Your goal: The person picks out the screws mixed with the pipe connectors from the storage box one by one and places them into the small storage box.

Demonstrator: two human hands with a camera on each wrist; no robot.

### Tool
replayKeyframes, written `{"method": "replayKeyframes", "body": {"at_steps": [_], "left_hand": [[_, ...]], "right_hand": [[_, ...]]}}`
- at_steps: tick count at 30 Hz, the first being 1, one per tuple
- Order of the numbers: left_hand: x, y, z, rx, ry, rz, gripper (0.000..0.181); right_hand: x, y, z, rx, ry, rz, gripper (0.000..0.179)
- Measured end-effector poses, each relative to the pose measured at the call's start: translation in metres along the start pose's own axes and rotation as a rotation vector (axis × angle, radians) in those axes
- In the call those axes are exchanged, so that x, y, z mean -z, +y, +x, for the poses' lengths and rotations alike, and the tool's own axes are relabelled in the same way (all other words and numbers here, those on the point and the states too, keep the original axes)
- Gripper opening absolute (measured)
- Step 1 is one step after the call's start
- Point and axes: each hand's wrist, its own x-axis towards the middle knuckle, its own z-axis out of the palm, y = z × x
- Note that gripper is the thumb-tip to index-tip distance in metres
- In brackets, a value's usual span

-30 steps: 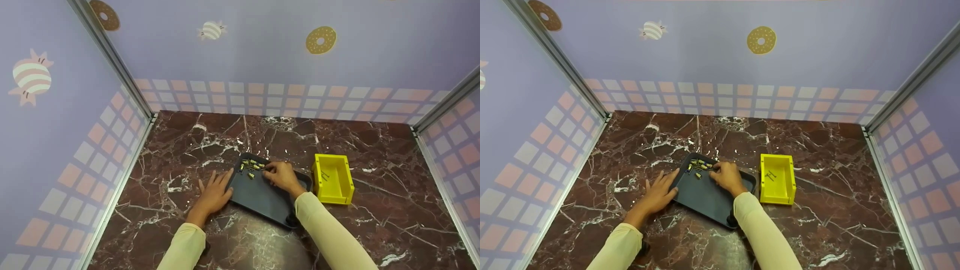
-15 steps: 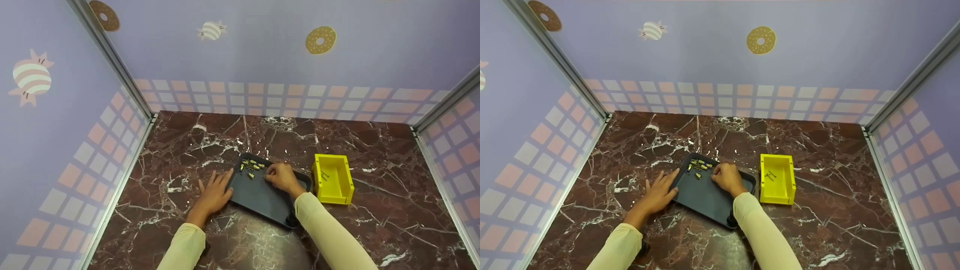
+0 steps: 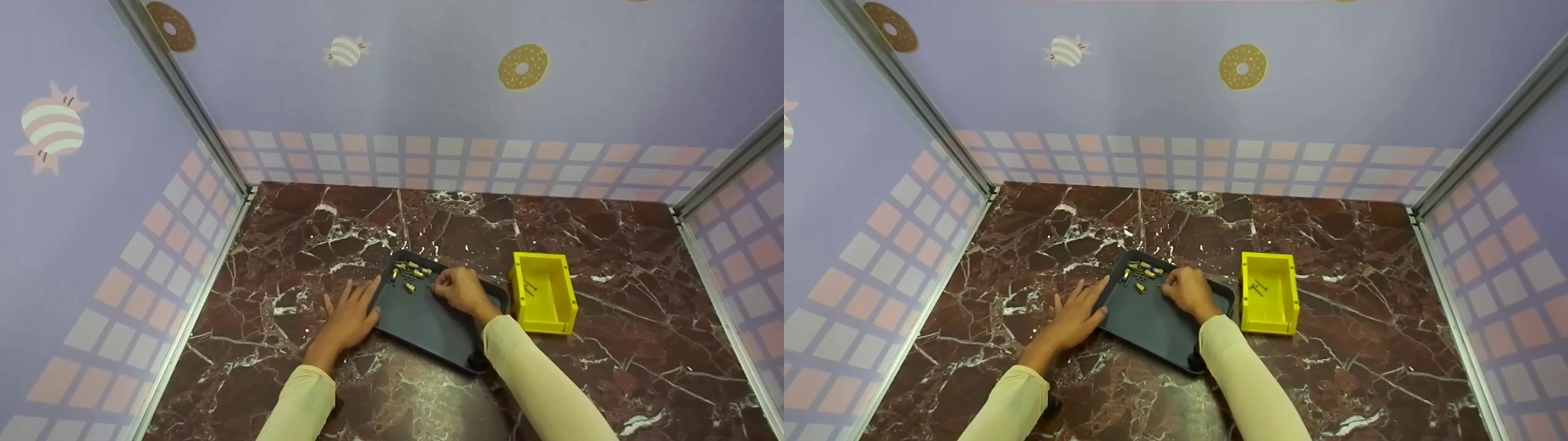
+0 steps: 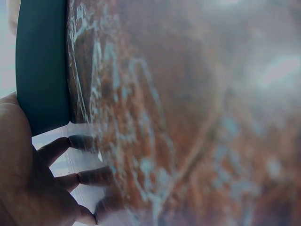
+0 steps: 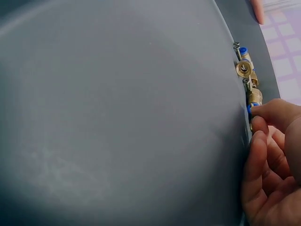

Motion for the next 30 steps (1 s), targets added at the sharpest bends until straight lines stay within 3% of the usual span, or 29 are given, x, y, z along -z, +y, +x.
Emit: {"method": "replayKeyframes", "body": {"at_steps": [12,30], "left_hand": [[-0.001,0.0,0.001,0.019,-0.008,0.013,0.066],[-0.003,-0.002,0.001,0.01,0.003,-0.002,0.065]], "right_hand": [[0.014,-0.005,-0.003,-0.004,-0.039,0.078,0.012],[0.048,-0.01,-0.014,0.0,0.107,0.138,0.008]]}}
